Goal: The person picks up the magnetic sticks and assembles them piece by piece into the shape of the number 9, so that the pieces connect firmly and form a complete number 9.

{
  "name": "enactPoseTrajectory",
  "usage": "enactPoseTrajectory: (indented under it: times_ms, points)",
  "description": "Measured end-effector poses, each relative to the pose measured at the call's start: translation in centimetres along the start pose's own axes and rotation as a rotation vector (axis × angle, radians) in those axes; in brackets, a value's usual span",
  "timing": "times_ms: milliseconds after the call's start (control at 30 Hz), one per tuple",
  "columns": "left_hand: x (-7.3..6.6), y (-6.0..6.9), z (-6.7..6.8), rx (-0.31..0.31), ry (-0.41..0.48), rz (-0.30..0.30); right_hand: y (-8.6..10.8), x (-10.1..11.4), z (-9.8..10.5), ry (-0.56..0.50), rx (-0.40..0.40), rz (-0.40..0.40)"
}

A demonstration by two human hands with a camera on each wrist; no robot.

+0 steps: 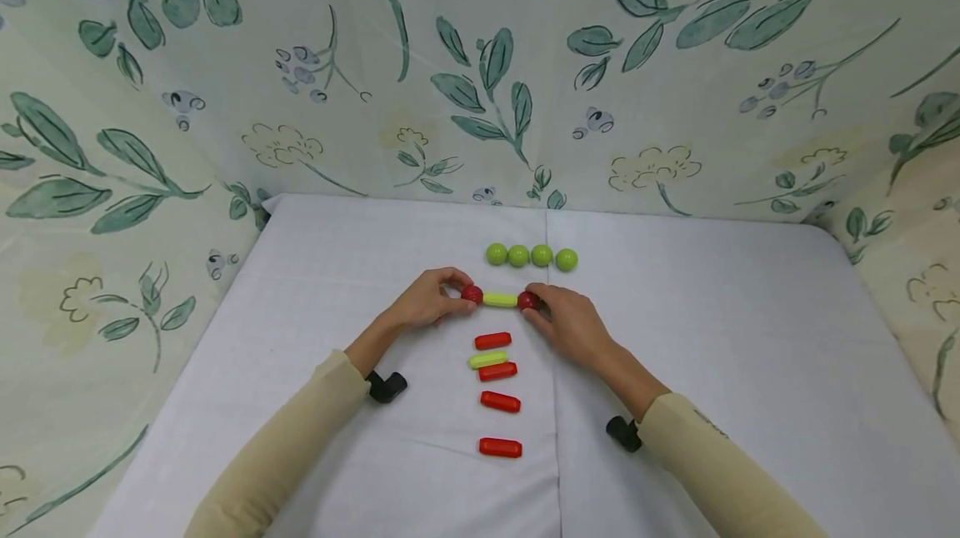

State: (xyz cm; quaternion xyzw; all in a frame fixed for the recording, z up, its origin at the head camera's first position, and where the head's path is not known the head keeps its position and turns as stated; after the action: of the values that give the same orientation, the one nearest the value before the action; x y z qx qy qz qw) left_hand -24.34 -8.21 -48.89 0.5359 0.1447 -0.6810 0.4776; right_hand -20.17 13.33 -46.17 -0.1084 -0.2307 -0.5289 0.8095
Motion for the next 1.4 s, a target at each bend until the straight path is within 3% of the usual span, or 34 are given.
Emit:
enactPoseTrajectory:
  times_ms: [233, 367, 633, 767, 1000, 1200, 1400]
  points:
    - [0.0, 0.6, 0.4, -0.069, 0.026, 0.002, 0.1, 0.1, 0.3, 0.001, -0.007, 0.007]
    - [-0.4, 1.4, 0.1, -0.079, 0.044, -0.009, 0.1, 0.1, 0.4, 0.001, -0.013, 0.007]
    - [-1.8, 3.5, -2.3, 0.042, 0.138, -0.056, 0.1, 0.1, 0.4, -0.004, -0.011, 0.011]
    - [-1.9, 3.8, -3.6, 0.087, 0.12, -0.076, 0.1, 0.0, 0.4, -0.001, -0.007, 0.011]
    - [-1.4, 3.5, -4.7, 0.088, 0.039, -0.082, 0.1, -0.1, 0.1, -0.006, -0.003, 0.017]
    - [-0.8, 3.4, -4.5, 0.103, 0.066, -0.048, 0.1, -0.1, 0.1, -0.005, -0.009, 0.014]
    - [-0.1, 4.0, -2.9, 0.096, 0.08, -0.044, 0.2, 0.1, 0.3, -0.004, -0.014, 0.024]
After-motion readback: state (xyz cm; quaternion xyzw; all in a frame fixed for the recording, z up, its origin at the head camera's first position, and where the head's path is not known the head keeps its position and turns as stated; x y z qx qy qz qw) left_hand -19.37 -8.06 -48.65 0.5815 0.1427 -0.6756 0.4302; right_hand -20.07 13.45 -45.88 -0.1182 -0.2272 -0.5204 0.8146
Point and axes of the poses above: each hand's wrist, its own y-axis away from the middle knuckle, its own z-axis out of the back of the hand, x = y × z, the point moved 6 cm from there along -y, towards the middle knuckle, and after that the axes turned 8 degrees about x, right-handed, at the moved point
